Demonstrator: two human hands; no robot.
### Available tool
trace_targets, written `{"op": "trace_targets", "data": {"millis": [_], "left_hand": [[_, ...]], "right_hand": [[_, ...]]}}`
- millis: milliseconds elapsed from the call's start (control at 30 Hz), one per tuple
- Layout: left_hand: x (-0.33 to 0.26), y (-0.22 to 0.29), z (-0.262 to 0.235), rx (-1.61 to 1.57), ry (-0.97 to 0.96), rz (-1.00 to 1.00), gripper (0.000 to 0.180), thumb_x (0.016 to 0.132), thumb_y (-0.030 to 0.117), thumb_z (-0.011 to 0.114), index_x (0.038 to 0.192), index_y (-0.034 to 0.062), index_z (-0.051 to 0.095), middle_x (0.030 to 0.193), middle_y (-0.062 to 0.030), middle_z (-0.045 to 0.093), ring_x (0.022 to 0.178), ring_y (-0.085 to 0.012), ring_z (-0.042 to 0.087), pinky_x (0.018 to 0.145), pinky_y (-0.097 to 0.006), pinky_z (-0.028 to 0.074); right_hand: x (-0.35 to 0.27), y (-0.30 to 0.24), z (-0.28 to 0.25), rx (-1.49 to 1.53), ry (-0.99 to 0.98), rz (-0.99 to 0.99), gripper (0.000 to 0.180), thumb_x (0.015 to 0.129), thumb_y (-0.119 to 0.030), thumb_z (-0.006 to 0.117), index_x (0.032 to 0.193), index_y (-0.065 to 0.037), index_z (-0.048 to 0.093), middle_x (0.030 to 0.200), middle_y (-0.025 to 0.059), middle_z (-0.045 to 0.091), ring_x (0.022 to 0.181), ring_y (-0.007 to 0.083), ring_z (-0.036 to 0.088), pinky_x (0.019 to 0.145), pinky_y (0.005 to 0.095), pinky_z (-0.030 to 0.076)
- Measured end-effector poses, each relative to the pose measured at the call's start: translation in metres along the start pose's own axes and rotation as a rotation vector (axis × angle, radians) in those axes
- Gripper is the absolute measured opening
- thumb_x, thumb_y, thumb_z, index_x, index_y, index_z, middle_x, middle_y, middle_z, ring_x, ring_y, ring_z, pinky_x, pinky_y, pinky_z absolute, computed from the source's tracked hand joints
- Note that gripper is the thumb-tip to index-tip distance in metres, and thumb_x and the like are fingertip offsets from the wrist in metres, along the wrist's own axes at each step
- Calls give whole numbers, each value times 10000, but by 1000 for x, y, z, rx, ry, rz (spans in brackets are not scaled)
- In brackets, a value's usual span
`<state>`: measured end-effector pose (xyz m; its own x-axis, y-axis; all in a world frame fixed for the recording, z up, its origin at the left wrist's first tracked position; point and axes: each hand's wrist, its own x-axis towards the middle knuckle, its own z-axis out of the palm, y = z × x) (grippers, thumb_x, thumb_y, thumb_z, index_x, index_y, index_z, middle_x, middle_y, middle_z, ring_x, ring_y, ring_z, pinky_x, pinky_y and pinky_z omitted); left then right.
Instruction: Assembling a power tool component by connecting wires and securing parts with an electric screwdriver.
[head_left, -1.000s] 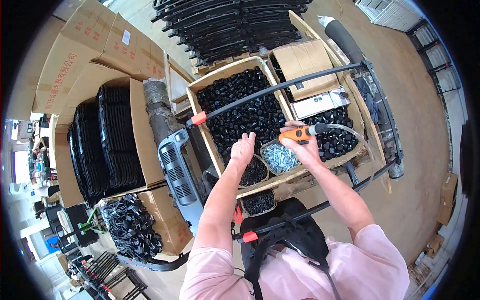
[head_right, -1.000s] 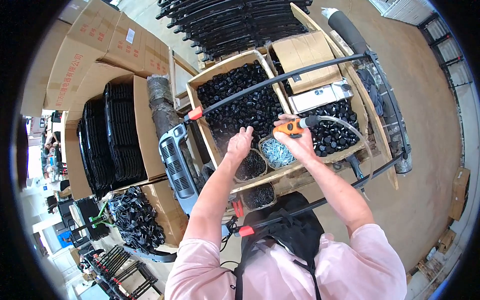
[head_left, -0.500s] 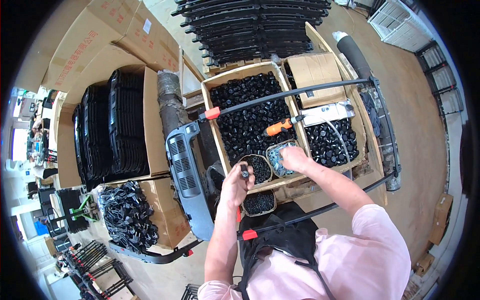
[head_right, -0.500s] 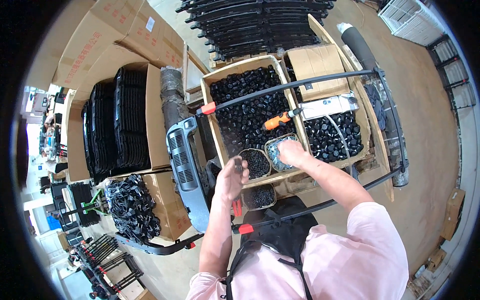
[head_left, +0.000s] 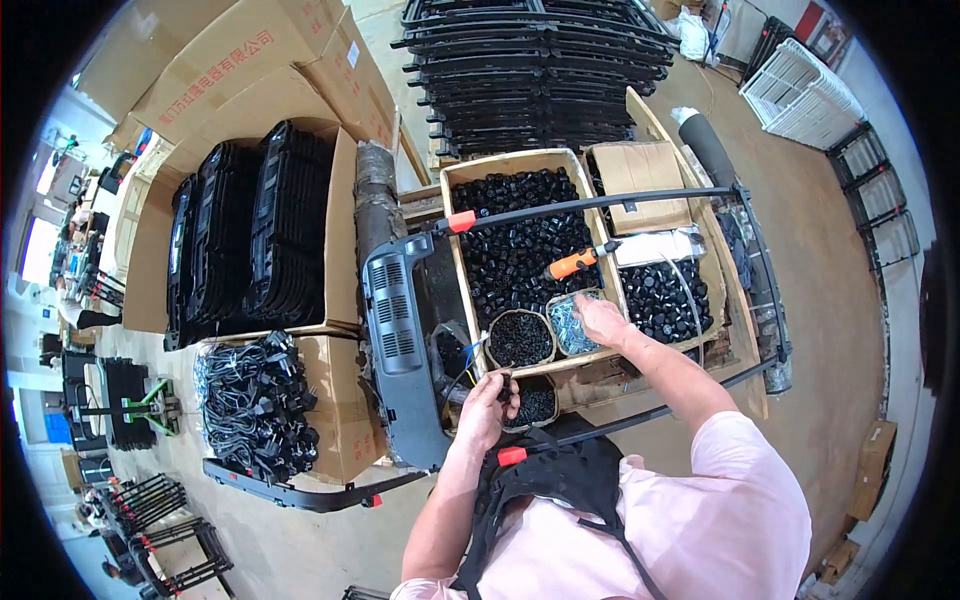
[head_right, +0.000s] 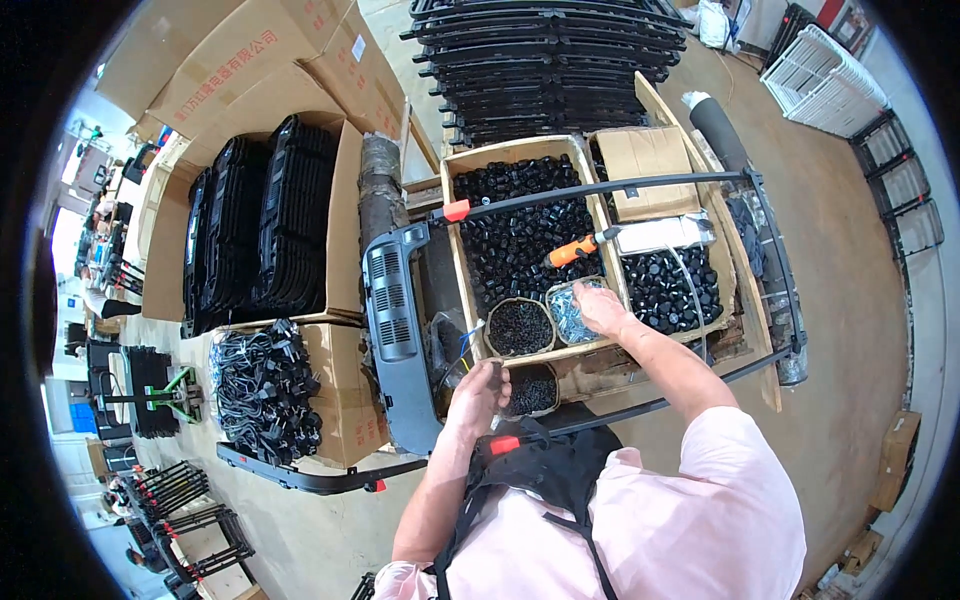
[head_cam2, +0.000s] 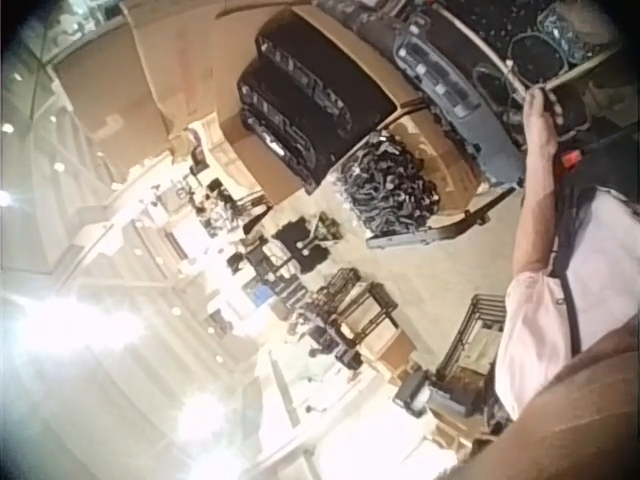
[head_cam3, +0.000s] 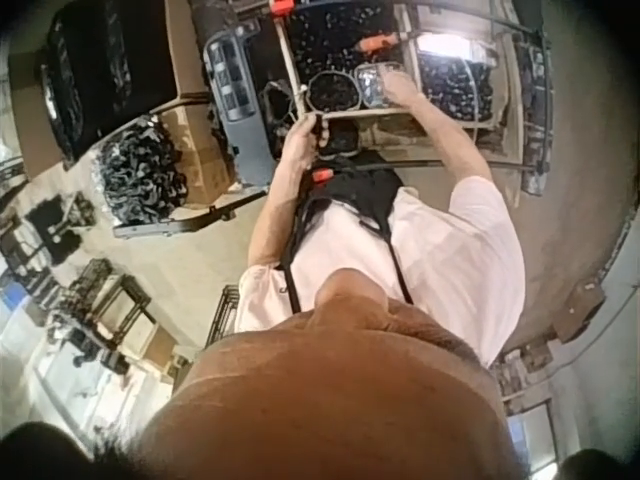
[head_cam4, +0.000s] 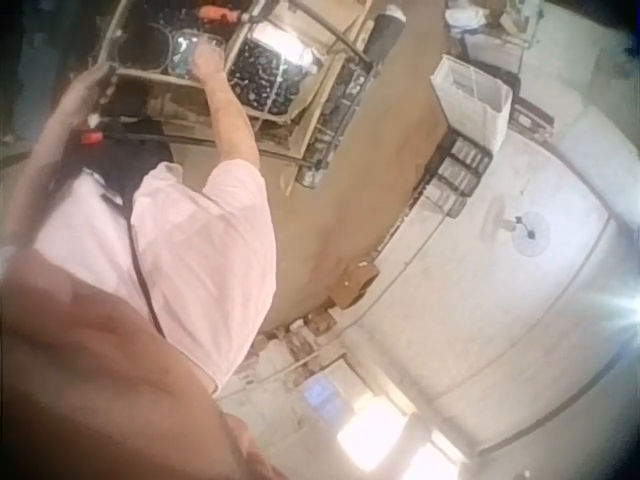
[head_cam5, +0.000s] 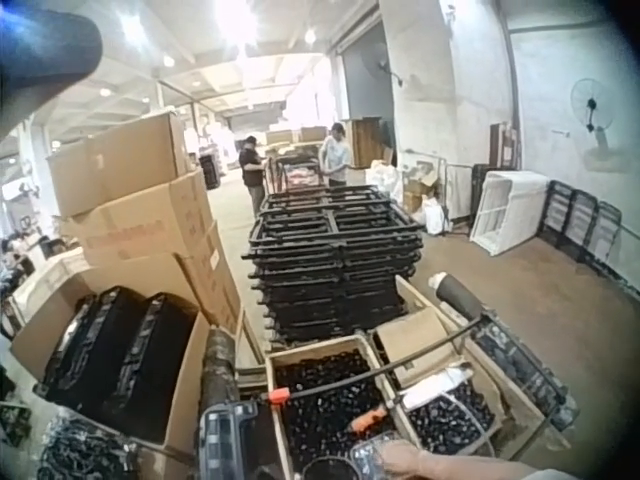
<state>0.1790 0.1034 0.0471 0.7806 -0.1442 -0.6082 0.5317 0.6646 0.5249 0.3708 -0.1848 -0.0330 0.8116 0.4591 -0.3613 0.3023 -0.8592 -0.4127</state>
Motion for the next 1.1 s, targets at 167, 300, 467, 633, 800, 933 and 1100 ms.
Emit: {"op": "trace_targets", "data": {"millis": [167, 300, 467, 633, 800, 933, 1100], "left_hand": [[-10, 3, -5, 17, -9, 5, 222, 1114, 277, 573, 1250, 112, 632, 1007, -24, 667, 821, -159, 624, 685, -300, 470], [-16, 4, -7, 34, 1, 29, 241, 1106, 282, 605, 1281, 120, 644, 990, -13, 668, 814, -136, 625, 675, -283, 469], [-14, 2, -3, 64, -33, 38, 266, 1119, 255, 594, 1322, 89, 634, 993, -32, 683, 787, -114, 642, 633, -250, 504], [-16, 2, -11, 105, -31, 23, 276, 1117, 218, 594, 1319, 32, 624, 1044, -64, 725, 833, -127, 686, 691, -260, 569], [-15, 5, -13, 165, -156, 26, 290, 1119, 216, 589, 1332, 21, 619, 1075, -77, 729, 858, -133, 698, 712, -256, 586], [-25, 12, -14, 198, -164, 54, 323, 1120, 216, 587, 1374, 19, 615, 1082, -76, 725, 860, -125, 694, 713, -250, 582], [-37, 12, -25, 192, -138, 81, 325, 1120, 214, 587, 1374, 15, 626, 1061, -69, 731, 849, -122, 694, 715, -252, 582]], "right_hand": [[-4, 1, 9, 135, 86, 39, 277, 989, -213, 680, 1167, -17, 599, 1029, 260, 727, 1050, 463, 694, 933, 557, 532], [-4, -5, 19, 87, -59, 59, 300, 936, -258, 751, 1111, -32, 664, 1027, 238, 744, 1047, 435, 706, 948, 529, 537], [-1, 6, 25, 42, -11, 83, 273, 929, -264, 736, 1075, -33, 739, 992, 205, 765, 989, 378, 735, 909, 491, 566], [-16, -53, -18, 704, -4, 197, 329, 977, -277, 742, 1181, -19, 737, 956, 95, 772, 839, 185, 714, 732, 359, 564], [-61, -156, -52, 877, -138, -39, 255, 1012, -243, 709, 1138, -22, 721, 824, 1, 688, 678, 76, 591, 600, 269, 493], [-67, -186, -55, 807, -132, -120, 242, 1009, -234, 709, 1105, -12, 732, 829, 40, 716, 734, 110, 639, 674, 313, 538], [-62, -197, -54, 671, -174, -163, 254, 999, -238, 704, 1095, -5, 735, 862, 98, 748, 788, 158, 702, 735, 347, 563]]}}
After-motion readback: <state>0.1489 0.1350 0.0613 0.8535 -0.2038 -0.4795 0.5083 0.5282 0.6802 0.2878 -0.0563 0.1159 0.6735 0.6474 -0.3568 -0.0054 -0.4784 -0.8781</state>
